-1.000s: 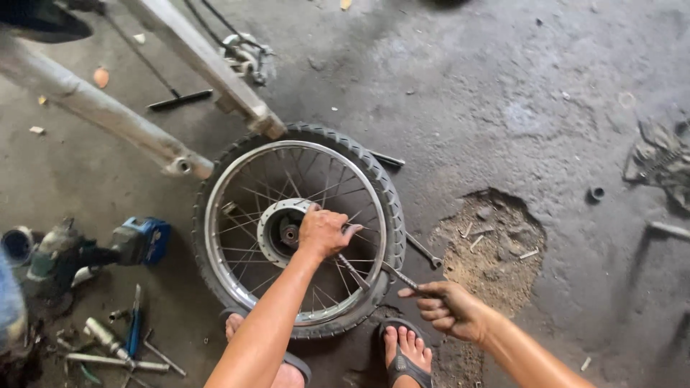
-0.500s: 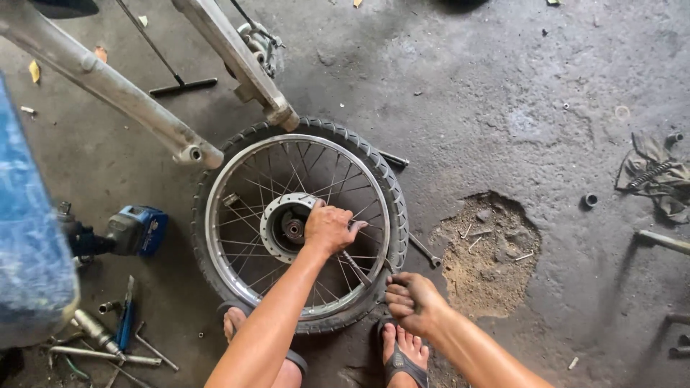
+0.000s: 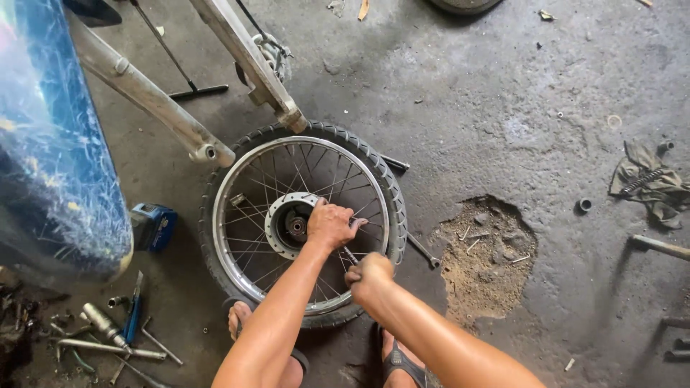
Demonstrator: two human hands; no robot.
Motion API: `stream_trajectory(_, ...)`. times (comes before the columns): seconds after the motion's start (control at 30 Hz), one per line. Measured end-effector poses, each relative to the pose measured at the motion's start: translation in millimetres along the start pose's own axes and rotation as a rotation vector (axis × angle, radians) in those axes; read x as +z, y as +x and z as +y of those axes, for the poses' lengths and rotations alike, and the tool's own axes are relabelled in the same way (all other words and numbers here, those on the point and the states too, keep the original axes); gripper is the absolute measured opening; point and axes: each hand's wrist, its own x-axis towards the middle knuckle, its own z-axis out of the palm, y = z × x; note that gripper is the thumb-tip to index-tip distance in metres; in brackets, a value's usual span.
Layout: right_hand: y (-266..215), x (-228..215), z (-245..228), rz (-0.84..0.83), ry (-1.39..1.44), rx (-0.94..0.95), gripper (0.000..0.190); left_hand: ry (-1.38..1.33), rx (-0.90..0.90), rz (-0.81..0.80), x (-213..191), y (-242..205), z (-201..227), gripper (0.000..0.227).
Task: The person kneels on the workshop floor beside a spoked motorcycle wheel and works the tire bead off the rim. They press and lever the tire edge by hand and with a metal pry tool, working around the wheel while the motorcycle rests above on its stand.
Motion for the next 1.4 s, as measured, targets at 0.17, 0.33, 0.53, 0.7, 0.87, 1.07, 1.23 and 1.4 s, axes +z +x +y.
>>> stream_trajectory(0.17,-5.1,18.2,-1.6,-0.032,-0.208,-0.05,0.02,0.007,-0.018,-0.076,-18.8,4.6,1.9,0.053)
stream_trajectory(0.33,-39.6,32.9,4.2,-0.046,-0.419,-0.085,0.032,-0.048,0.078,-0.094,-22.6,-5.0,-8.2,0.048)
stream_trajectory(0.53,-80.7,44.3,-4.9,-0.056,-0.673,-0.139,0.049,0.009,0.082,-0.141,-17.7,0.8,-13.0,0.05)
stream_trajectory(0.7,-80.5,2.9,-38.9,-0.045,-1.184,-0.266,0.073,0.01,0.078,-0.098,-14.7,-2.3,-11.7,0.051)
stream_trajectory(0.87,-70.2,-27.0,-50.1,0.028,-1.685,-0.904,0.075,-0.012,0.053,-0.163,-22.2,-3.8,-13.5,0.053)
stream_trajectory(1.07,-110.2,-34.0,-43.7,-0.052,-1.581,-1.399,0.025,-0.009,0.07,-0.117,-17.1,-3.0,-14.3,0.053)
stream_trajectory(1.23,-97.2,-37.3,-49.0,-0.681,-1.559,-1.882,0.036,-0.001,0.061,-0.155,-18.7,-3.1,-12.1,0.053)
stream_trajectory(1.4,-62.7,47.6,-65.4,-0.664,-2.122,-1.436,0.031,0.017,0.066,-0.195,0.2,4.2,-22.9,0.045)
